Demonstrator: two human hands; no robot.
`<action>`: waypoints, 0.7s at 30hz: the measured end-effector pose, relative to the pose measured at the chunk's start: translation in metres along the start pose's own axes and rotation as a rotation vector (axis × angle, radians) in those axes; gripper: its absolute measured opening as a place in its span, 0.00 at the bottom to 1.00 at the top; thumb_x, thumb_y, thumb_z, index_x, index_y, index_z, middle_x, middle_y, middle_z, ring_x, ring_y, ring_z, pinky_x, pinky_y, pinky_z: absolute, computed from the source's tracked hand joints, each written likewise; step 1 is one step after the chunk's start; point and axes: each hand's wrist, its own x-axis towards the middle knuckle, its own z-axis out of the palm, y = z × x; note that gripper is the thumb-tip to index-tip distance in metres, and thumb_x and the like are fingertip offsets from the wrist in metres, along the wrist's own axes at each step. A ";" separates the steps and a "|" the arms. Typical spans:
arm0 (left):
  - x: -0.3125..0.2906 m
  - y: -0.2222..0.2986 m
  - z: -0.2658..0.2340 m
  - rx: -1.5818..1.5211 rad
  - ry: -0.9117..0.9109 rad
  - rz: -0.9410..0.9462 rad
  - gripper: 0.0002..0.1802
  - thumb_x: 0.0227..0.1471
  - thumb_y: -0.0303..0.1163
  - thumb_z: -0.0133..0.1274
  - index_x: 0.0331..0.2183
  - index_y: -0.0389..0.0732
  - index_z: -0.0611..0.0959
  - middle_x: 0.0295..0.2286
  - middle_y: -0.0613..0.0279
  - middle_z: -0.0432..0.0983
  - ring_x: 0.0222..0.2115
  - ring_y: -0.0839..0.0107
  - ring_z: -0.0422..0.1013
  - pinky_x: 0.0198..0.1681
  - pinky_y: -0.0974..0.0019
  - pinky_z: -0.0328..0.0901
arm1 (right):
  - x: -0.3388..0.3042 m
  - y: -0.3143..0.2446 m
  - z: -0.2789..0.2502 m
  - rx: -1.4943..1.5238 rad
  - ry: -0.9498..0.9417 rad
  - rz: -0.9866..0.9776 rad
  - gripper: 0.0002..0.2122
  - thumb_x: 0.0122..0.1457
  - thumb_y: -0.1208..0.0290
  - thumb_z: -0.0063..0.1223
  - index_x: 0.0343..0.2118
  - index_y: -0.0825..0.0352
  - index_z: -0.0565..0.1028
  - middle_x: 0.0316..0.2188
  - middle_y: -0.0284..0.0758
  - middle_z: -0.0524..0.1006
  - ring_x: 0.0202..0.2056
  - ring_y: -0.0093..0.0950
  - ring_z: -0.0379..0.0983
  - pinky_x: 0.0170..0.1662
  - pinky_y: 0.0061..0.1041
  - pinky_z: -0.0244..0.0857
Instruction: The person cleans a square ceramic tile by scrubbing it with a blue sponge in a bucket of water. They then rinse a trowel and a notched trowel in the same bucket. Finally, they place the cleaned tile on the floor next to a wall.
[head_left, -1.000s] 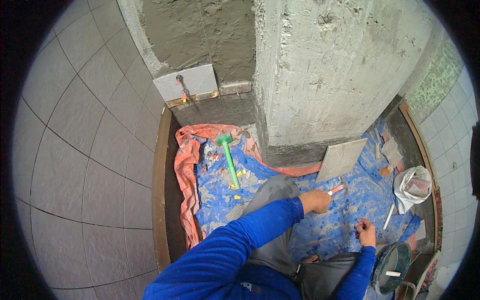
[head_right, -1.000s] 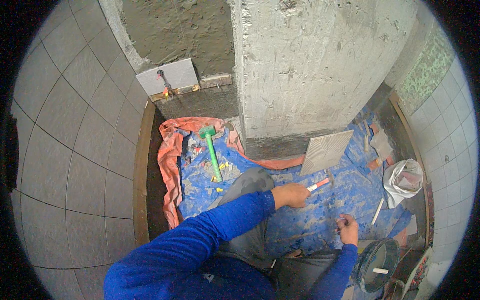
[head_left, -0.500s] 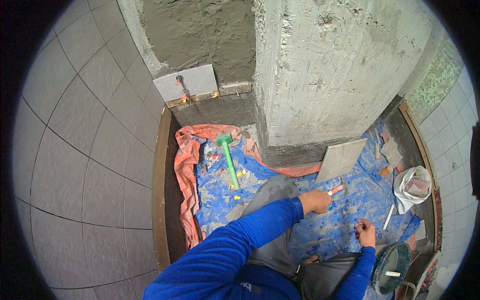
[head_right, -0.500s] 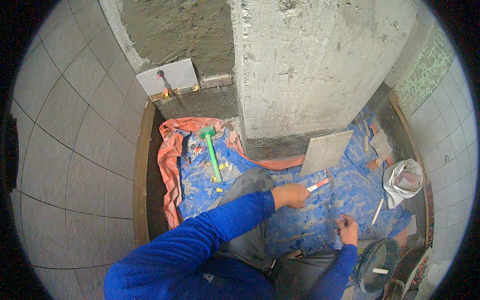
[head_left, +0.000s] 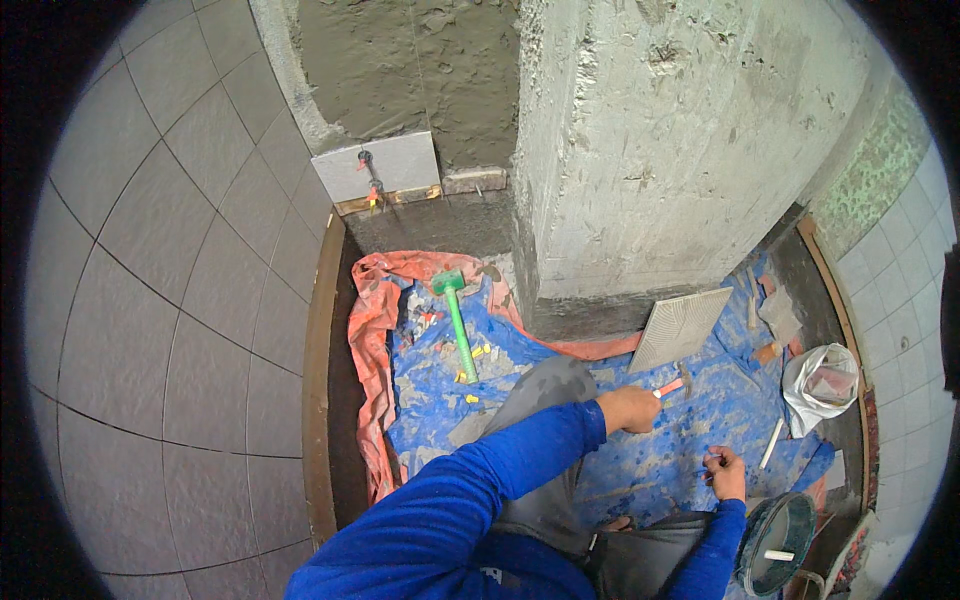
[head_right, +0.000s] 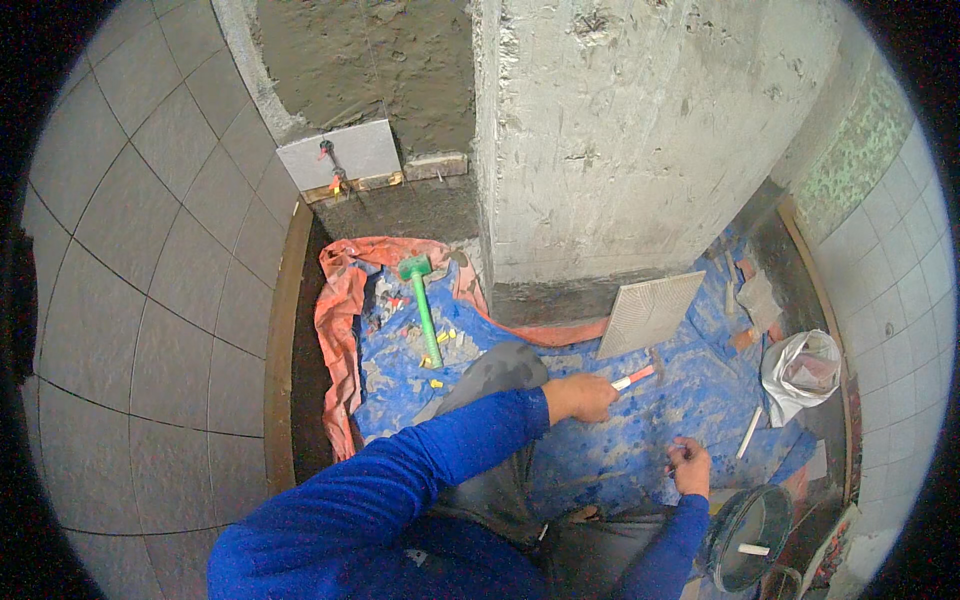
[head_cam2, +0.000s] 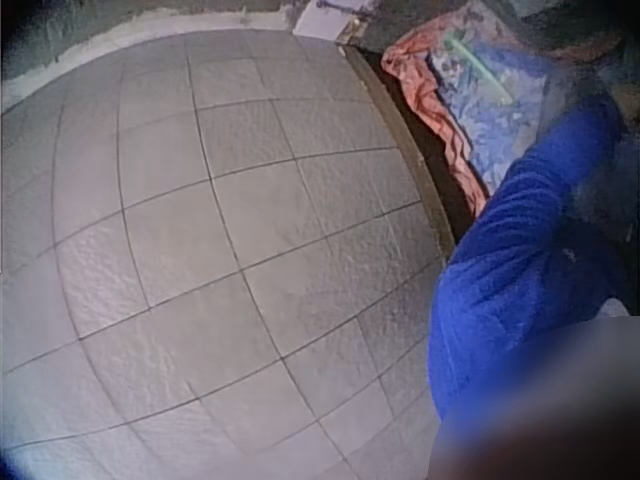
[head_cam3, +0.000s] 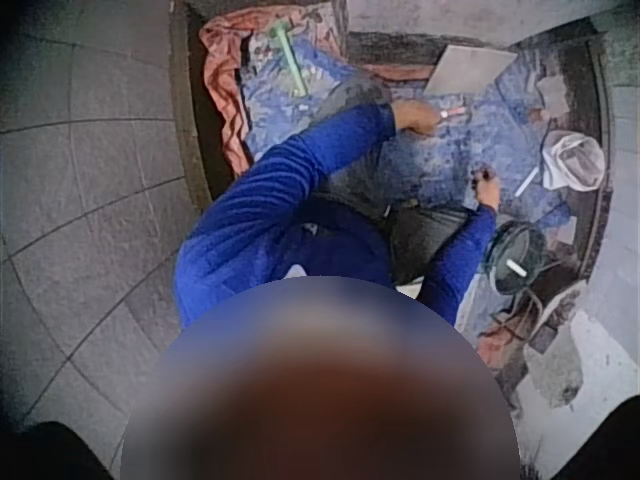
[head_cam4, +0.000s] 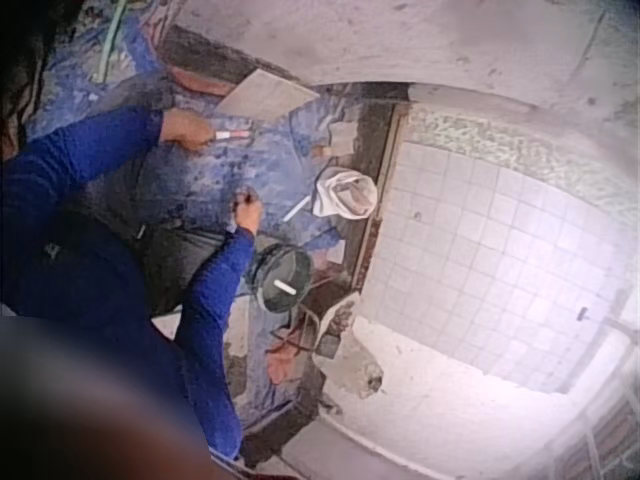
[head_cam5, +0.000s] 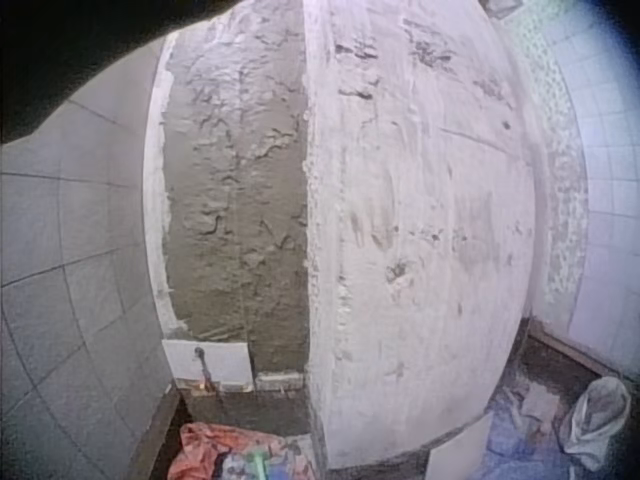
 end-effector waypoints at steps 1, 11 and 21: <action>0.000 0.000 0.000 0.011 -0.006 0.000 0.15 0.48 0.31 0.53 0.37 0.33 0.85 0.38 0.45 0.83 0.39 0.50 0.80 0.43 0.50 0.73 | 0.000 0.000 0.000 0.022 -0.003 0.003 0.12 0.60 0.76 0.59 0.45 0.75 0.76 0.22 0.34 0.74 0.20 0.25 0.74 0.24 0.28 0.67; -0.005 0.001 -0.004 -0.003 0.011 0.023 0.15 0.48 0.32 0.55 0.37 0.33 0.85 0.36 0.45 0.83 0.38 0.50 0.80 0.42 0.50 0.73 | 0.007 0.011 -0.002 -0.028 -0.033 0.039 0.12 0.61 0.74 0.57 0.47 0.72 0.75 0.26 0.36 0.79 0.19 0.25 0.75 0.21 0.26 0.67; -0.005 0.000 -0.003 -0.021 -0.016 0.003 0.16 0.49 0.32 0.55 0.38 0.32 0.84 0.37 0.44 0.82 0.38 0.49 0.79 0.42 0.50 0.73 | 0.002 0.001 0.000 0.008 -0.017 0.029 0.12 0.59 0.75 0.60 0.45 0.74 0.77 0.22 0.34 0.76 0.18 0.24 0.74 0.21 0.26 0.65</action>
